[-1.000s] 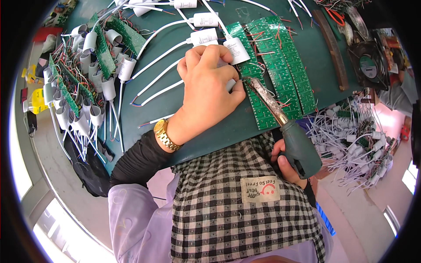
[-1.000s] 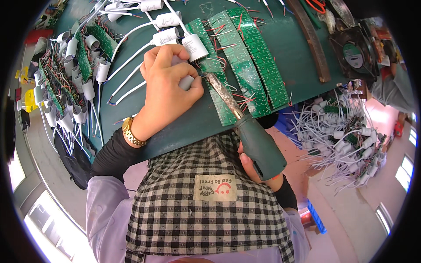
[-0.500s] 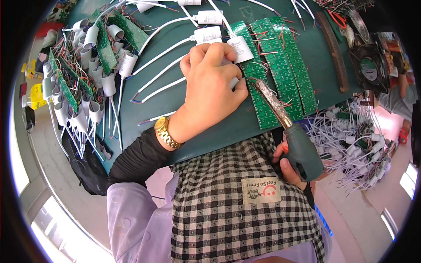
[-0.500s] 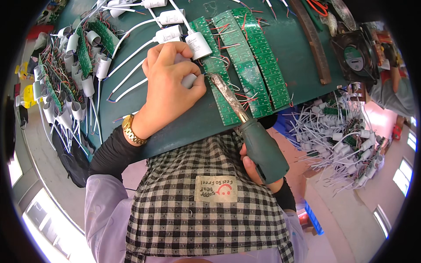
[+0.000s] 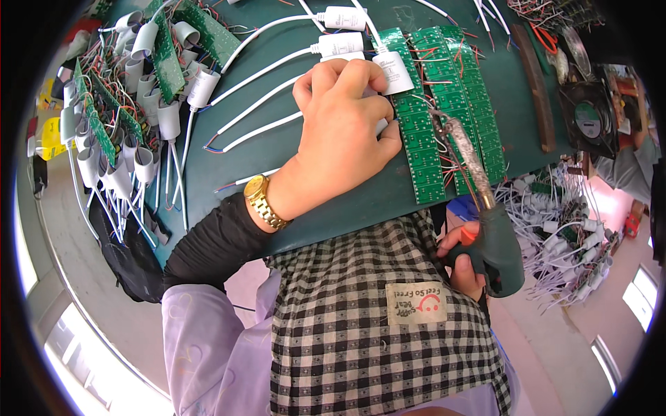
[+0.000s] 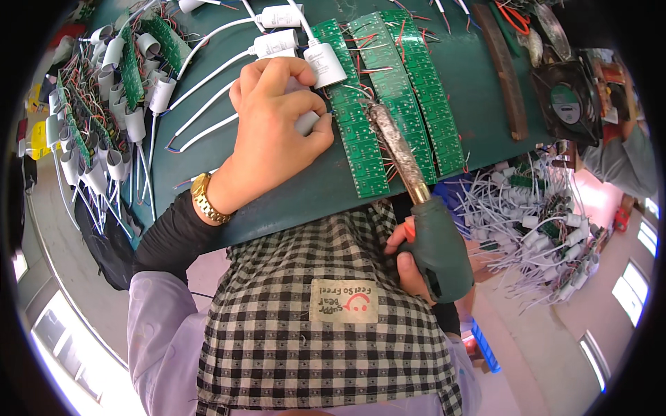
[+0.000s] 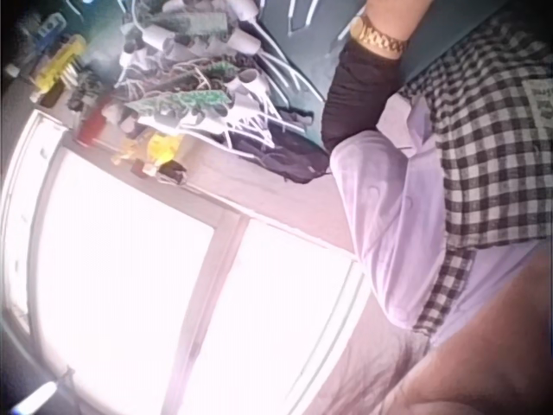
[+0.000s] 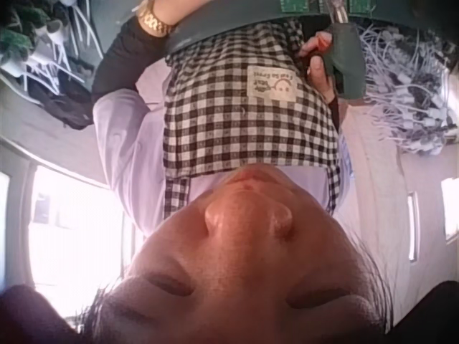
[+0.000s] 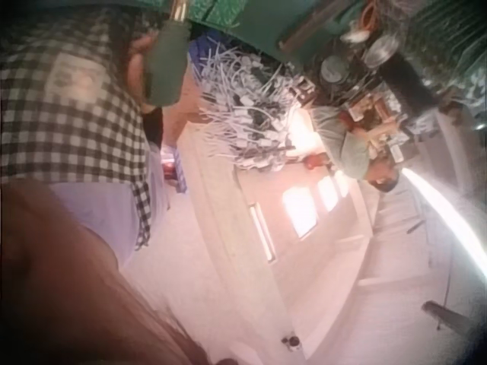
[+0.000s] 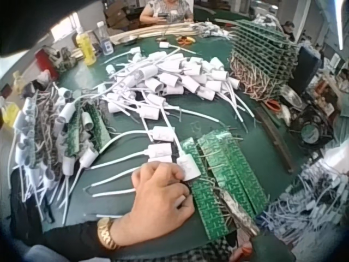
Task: The person assembles electronic components, wires, and connectors onto green circuit boards using a soldering iron.
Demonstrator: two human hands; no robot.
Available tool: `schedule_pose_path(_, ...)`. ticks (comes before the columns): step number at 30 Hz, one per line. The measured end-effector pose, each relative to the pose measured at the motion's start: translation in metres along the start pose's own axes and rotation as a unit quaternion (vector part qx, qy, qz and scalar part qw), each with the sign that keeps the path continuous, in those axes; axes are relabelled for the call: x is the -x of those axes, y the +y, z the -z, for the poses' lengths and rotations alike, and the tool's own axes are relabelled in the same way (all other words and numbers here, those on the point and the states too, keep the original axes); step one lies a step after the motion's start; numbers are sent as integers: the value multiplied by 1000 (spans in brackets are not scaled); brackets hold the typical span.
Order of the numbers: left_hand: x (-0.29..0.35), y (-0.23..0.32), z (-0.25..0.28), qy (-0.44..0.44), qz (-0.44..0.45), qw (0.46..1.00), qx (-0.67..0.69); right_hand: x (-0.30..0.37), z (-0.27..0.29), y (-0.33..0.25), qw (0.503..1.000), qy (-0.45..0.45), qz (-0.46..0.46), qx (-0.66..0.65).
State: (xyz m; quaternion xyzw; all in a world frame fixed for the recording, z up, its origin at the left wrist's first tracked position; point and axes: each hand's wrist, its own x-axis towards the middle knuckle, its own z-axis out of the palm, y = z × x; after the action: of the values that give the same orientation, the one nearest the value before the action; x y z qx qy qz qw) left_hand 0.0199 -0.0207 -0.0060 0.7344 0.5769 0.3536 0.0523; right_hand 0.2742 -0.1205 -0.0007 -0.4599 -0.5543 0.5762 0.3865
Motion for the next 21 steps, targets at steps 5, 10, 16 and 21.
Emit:
schedule_pose_path(5, 1, -1, -3, 3, -6, 1000, 9, -2, -6, 11, 998, 35, 53, -13)
schedule_pose_path(10, 1, -2, -2, 6, -8, 1000, 8, -7, -2, 15, 995, -16, 70, -63)
schedule_pose_path(16, 0, 1, 2, -8, -5, 1000, -3, -9, -17, -13, 993, 25, 44, -103)
schedule_pose_path(21, -9, -16, 10, -53, -171, 984, -5, -4, -7, 17, 980, 52, 83, -171)
